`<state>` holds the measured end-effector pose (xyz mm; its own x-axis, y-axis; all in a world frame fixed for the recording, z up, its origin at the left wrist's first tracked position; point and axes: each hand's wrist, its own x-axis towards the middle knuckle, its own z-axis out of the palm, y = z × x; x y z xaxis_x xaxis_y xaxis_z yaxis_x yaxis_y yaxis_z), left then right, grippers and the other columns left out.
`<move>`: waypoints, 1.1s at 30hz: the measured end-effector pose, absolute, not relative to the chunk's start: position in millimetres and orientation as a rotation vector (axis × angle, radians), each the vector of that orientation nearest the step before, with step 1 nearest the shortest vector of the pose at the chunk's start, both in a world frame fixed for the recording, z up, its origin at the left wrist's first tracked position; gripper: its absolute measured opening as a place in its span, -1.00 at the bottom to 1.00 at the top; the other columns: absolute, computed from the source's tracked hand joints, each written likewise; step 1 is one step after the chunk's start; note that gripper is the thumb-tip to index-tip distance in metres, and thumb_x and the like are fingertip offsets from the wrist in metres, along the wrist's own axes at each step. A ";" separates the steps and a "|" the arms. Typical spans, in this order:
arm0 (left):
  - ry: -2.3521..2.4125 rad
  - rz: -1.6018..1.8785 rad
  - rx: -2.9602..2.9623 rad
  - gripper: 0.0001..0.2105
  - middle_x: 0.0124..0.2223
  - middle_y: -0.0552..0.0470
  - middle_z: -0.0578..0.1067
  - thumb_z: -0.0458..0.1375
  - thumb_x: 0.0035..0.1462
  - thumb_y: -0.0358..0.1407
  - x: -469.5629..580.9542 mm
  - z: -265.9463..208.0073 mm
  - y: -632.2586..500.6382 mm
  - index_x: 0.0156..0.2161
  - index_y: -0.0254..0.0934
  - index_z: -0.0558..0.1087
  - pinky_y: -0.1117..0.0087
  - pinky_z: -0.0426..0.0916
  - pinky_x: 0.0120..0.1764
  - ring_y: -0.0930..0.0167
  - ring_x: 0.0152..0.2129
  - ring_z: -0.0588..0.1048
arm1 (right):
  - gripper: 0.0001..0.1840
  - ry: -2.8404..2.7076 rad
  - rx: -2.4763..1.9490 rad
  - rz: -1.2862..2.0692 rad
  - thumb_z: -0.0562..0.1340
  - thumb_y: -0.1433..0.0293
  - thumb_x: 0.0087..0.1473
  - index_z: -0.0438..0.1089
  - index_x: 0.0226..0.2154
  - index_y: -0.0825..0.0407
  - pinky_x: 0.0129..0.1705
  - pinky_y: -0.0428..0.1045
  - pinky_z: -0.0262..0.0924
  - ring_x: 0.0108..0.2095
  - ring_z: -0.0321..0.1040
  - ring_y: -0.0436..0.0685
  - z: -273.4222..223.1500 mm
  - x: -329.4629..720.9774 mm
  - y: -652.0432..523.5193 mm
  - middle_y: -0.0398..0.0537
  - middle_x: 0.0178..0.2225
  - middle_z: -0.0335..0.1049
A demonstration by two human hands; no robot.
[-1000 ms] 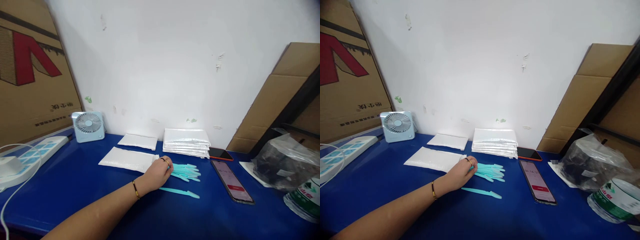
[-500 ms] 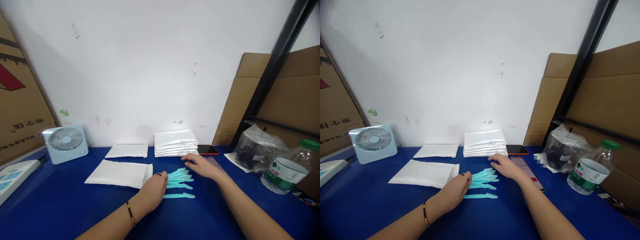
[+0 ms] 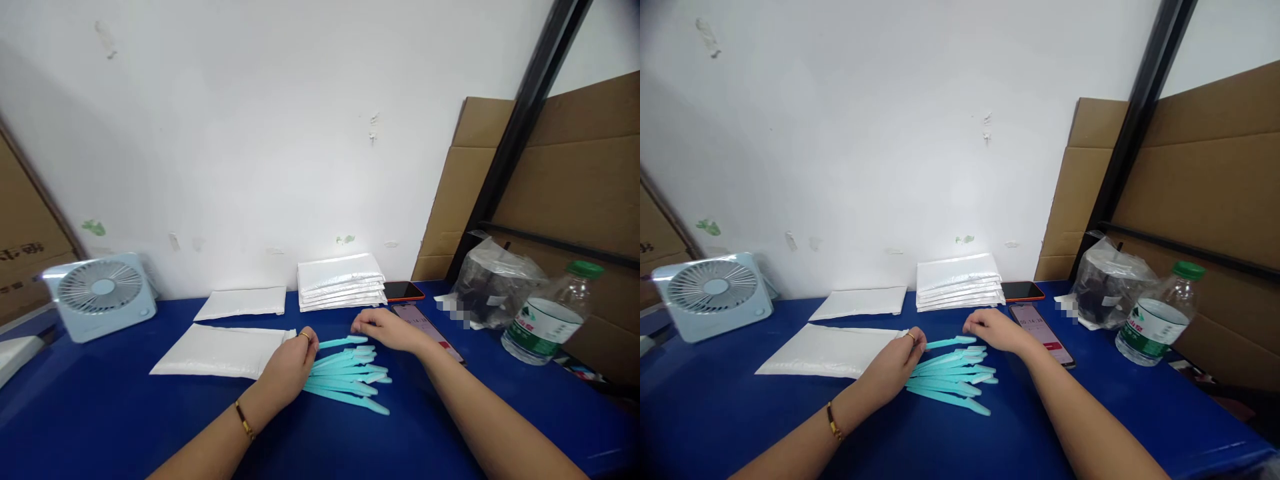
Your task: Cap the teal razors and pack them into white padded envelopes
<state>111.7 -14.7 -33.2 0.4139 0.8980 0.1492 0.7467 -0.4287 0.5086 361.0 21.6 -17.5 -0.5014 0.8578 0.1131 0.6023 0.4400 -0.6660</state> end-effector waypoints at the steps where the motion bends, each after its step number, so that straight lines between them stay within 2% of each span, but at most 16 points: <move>1: 1.425 0.597 2.284 -0.82 -0.43 0.09 0.41 -0.20 0.23 -0.26 110.2 -34.3 -11.0 -0.31 -0.21 0.21 0.45 0.16 -0.44 0.43 -0.50 0.38 | -0.67 -2.194 -1.239 0.815 0.04 0.23 0.10 0.45 -0.37 0.05 -0.30 -0.06 0.19 -0.35 0.32 0.06 -16.7 359.8 22.0 -0.06 -0.36 0.44; 4: 1.457 0.669 2.309 -0.81 -0.38 0.06 0.42 -0.15 0.21 -0.27 108.0 -36.3 -2.2 -0.33 -0.22 0.27 0.44 0.18 -0.39 0.42 -0.45 0.38 | -0.64 -2.148 -1.209 0.921 0.15 0.13 0.01 0.45 -0.34 0.06 -0.41 -0.09 0.16 -0.44 0.28 0.03 -19.2 353.9 23.0 -0.09 -0.45 0.41; 7: 1.505 0.712 2.416 -0.82 -0.33 0.04 0.42 -0.07 0.17 -0.27 107.2 -38.1 4.5 -0.36 -0.22 0.35 0.39 0.18 -0.28 0.40 -0.34 0.37 | -0.66 -2.153 -1.194 0.912 0.26 0.15 -0.11 0.47 -0.39 0.08 -0.45 -0.10 0.12 -0.47 0.25 0.02 -27.9 349.7 26.6 -0.09 -0.49 0.40; 15: 1.719 0.576 2.376 -0.82 -0.28 0.05 0.43 -0.01 0.13 -0.27 104.4 -44.3 20.0 -0.36 -0.18 0.44 0.30 0.13 -0.21 0.35 -0.23 0.34 | -0.69 -2.136 -1.311 0.835 0.25 0.17 -0.09 0.47 -0.37 0.06 -0.37 -0.07 0.16 -0.44 0.27 0.03 -40.7 365.9 42.7 -0.09 -0.44 0.37; 19: 1.708 0.605 2.401 -0.84 -0.24 0.04 0.40 0.09 0.06 -0.26 104.1 -44.9 19.4 -0.21 -0.13 0.41 0.32 0.14 -0.19 0.34 -0.20 0.32 | -0.76 -2.229 -1.226 0.726 0.25 0.20 -0.08 0.47 -0.43 0.03 -0.27 -0.05 0.17 -0.35 0.27 0.04 -27.2 367.7 34.3 -0.09 -0.36 0.30; 21: 1.669 0.649 2.417 -0.84 -0.24 0.05 0.40 0.10 0.05 -0.25 104.5 -43.2 16.2 -0.21 -0.13 0.41 0.31 0.14 -0.19 0.34 -0.20 0.32 | -0.78 -2.331 -1.180 0.755 0.27 0.21 -0.10 0.48 -0.43 0.01 -0.24 -0.05 0.16 -0.31 0.26 0.06 -21.3 365.8 29.4 -0.09 -0.34 0.27; 25: 1.440 0.621 2.484 -0.83 -0.31 0.07 0.42 0.10 0.05 -0.14 107.3 -37.9 7.2 -0.33 -0.16 0.45 0.32 0.13 -0.21 0.36 -0.26 0.33 | -0.80 -2.472 -1.197 0.737 0.33 0.24 -0.19 0.49 -0.44 0.00 -0.21 -0.04 0.14 -0.29 0.26 0.08 -22.0 359.9 26.0 -0.09 -0.31 0.26; 30: 1.280 0.500 2.543 -0.81 -0.37 0.10 0.46 0.12 0.03 -0.12 110.3 -35.6 2.8 -0.38 -0.17 0.47 0.34 0.12 -0.24 0.39 -0.31 0.35 | -0.90 -2.459 -1.182 0.721 0.27 0.36 -0.13 0.45 -0.46 0.03 -0.23 -0.05 0.12 -0.33 0.25 0.04 -29.6 355.4 26.1 -0.10 -0.29 0.26; 33: 1.273 0.444 2.555 -0.80 -0.41 0.10 0.47 0.08 0.07 -0.14 110.1 -35.7 5.2 -0.39 -0.18 0.47 0.35 0.11 -0.24 0.39 -0.32 0.36 | -0.88 -2.397 -1.183 0.713 0.24 0.32 -0.08 0.43 -0.44 0.03 -0.27 -0.06 0.12 -0.32 0.24 0.05 -28.4 354.1 25.3 -0.09 -0.28 0.24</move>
